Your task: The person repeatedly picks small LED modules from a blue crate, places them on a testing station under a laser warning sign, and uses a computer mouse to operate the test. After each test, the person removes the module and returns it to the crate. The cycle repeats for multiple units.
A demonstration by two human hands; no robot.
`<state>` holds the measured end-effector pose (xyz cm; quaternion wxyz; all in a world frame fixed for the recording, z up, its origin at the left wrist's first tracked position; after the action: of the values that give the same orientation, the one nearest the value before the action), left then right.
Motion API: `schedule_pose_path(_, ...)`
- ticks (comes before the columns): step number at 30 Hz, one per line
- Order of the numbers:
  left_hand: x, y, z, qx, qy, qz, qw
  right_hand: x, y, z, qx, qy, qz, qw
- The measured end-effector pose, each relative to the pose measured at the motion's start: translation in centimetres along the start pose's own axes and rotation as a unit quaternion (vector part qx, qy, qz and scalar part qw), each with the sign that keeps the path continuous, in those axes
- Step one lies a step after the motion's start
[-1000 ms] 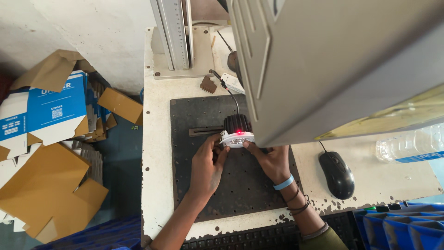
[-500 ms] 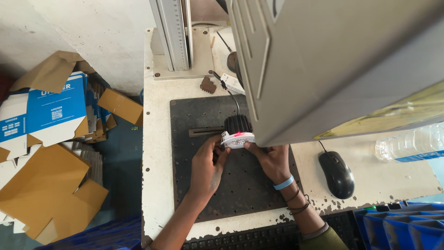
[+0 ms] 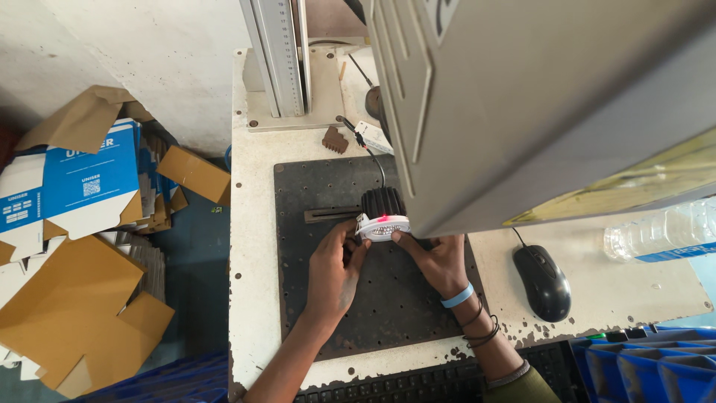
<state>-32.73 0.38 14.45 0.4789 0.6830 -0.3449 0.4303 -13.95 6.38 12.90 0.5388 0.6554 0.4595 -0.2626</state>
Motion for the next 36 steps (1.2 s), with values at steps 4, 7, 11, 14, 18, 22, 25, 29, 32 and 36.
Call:
schedule_pose_path(4,-0.3,-0.1,0.1,-0.013,0.032,-0.011,0.999,-0.4,-0.1,0.2,0.001,0.090,-0.091,0.992)
schedule_pose_path(7,-0.5,-0.1,0.1,-0.014,0.032,-0.010,0.999,-0.5,-0.1,0.1,-0.004,0.062,-0.076,0.995)
schedule_pose_path(11,-0.6,-0.1,0.1,-0.002,0.011,-0.007,1.000,-0.5,0.0,-0.1,-0.019,0.003,-0.103,0.995)
schedule_pose_path(14,-0.6,-0.1,0.1,0.000,0.006,-0.001,1.000,-0.7,0.1,-0.2,-0.016,0.013,-0.062,0.998)
schedule_pose_path(18,-0.6,-0.1,0.1,-0.004,0.003,-0.014,1.000,-0.7,0.1,-0.3,-0.012,0.002,-0.029,1.000)
schedule_pose_path(22,-0.8,-0.2,0.1,-0.002,0.005,-0.019,1.000,0.0,-0.1,-0.1,-0.017,0.002,-0.060,0.998)
schedule_pose_path(25,-1.2,-0.4,0.2,-0.006,0.021,-0.005,1.000,0.6,-0.4,0.1,-0.036,0.011,-0.128,0.991)
schedule_pose_path(29,-1.4,-0.5,0.0,-0.002,0.014,0.002,1.000,-0.4,-0.7,-0.6,-0.056,0.037,-0.222,0.973)
schedule_pose_path(32,-1.4,-0.5,0.1,0.007,0.023,-0.008,1.000,-2.6,0.1,0.2,-0.051,0.003,-0.169,0.984)
schedule_pose_path(36,-1.7,0.7,1.5,0.037,0.009,0.052,0.998,-4.1,3.8,7.1,0.037,-0.017,-0.046,0.998)
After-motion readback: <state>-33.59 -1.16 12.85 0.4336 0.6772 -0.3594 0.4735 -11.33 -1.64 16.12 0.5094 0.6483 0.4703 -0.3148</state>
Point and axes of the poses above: each hand's wrist, its own z-axis away from the middle knuckle, its own y-axis out of the back of the hand, x = y × z, the point moved 2 cm from there along -z, towards the middle knuckle, and after that the axes turned 3 degrees about y, right-handed, at the moved point
